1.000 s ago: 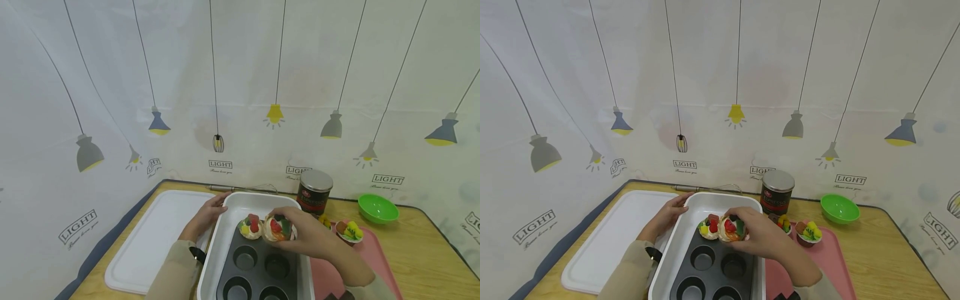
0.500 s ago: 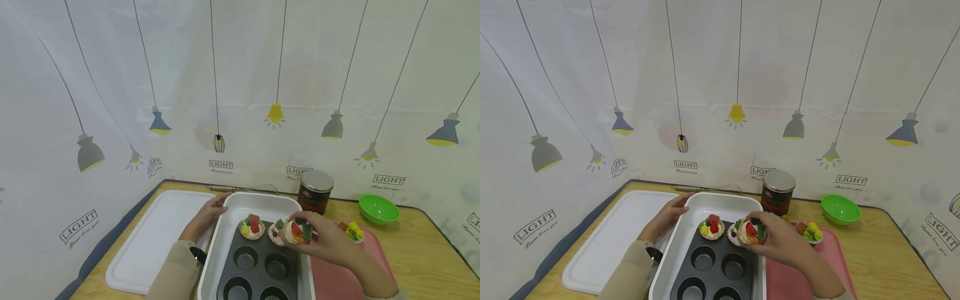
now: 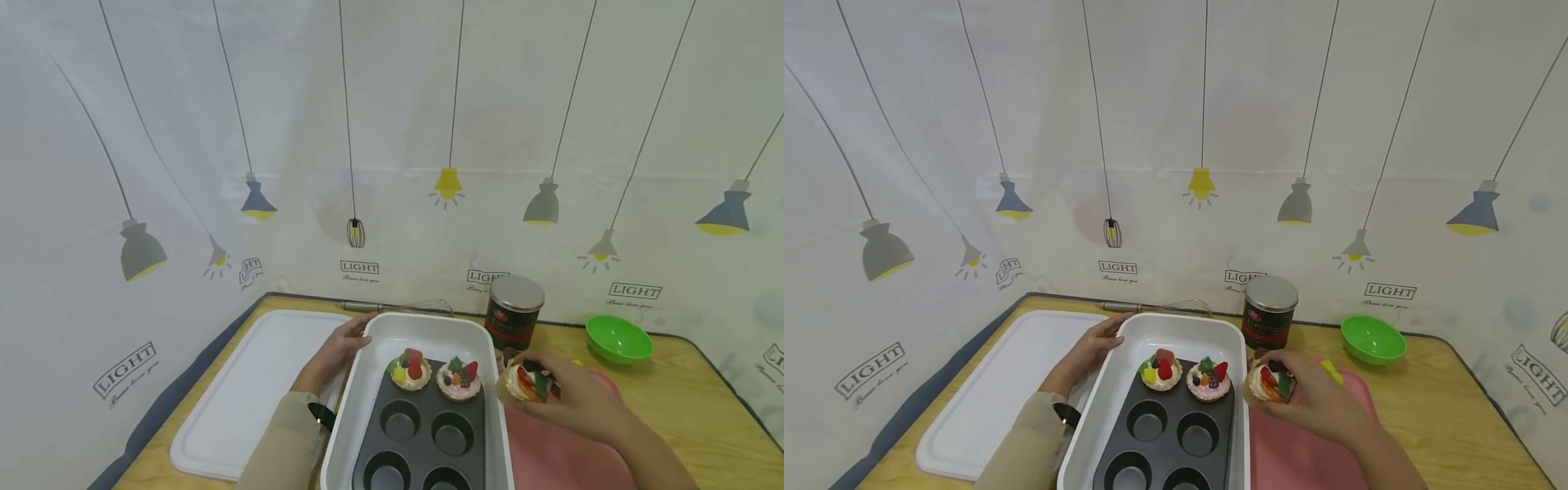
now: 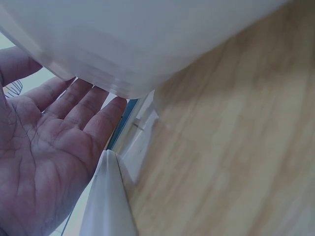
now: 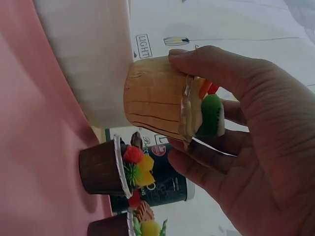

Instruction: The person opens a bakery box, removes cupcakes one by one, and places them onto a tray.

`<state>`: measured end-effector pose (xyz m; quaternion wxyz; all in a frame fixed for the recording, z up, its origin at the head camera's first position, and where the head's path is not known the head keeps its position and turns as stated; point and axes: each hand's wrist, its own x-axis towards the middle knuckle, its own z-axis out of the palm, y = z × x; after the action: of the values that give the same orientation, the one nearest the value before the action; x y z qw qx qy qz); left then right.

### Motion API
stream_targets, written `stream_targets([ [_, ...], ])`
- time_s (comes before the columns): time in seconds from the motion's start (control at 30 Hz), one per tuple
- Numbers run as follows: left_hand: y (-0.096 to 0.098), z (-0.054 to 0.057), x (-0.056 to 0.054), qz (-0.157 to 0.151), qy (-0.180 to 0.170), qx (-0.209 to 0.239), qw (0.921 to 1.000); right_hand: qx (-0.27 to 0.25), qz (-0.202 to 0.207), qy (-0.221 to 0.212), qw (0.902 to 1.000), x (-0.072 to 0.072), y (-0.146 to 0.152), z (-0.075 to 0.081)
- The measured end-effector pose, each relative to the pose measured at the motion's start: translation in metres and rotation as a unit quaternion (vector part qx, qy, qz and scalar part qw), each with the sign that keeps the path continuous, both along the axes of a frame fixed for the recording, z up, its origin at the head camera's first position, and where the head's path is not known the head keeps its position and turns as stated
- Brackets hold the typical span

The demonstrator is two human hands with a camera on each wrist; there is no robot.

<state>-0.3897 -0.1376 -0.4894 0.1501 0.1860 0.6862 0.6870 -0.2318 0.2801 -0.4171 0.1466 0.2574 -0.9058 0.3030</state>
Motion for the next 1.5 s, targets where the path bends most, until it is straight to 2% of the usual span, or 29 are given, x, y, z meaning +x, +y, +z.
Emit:
stream_targets([
  [0.23,-0.001,-0.003,-0.003,0.001,-0.007,0.008,0.9999,0.039,-0.019,-0.049,0.9979,-0.001,0.010,0.000],
  [0.5,-0.002,-0.004,-0.006,-0.001,-0.004,0.004,1.0000,0.028,0.015,-0.124,0.9918,-0.007,0.013,-0.002],
  [0.8,-0.003,-0.005,-0.005,-0.004,0.000,0.003,1.0000,0.023,0.025,-0.125,0.9916,-0.009,0.013,-0.011],
  [1.5,0.000,-0.004,-0.005,-0.005,-0.002,-0.006,1.0000,0.044,0.035,-0.123,0.9908,-0.010,0.017,-0.018],
])
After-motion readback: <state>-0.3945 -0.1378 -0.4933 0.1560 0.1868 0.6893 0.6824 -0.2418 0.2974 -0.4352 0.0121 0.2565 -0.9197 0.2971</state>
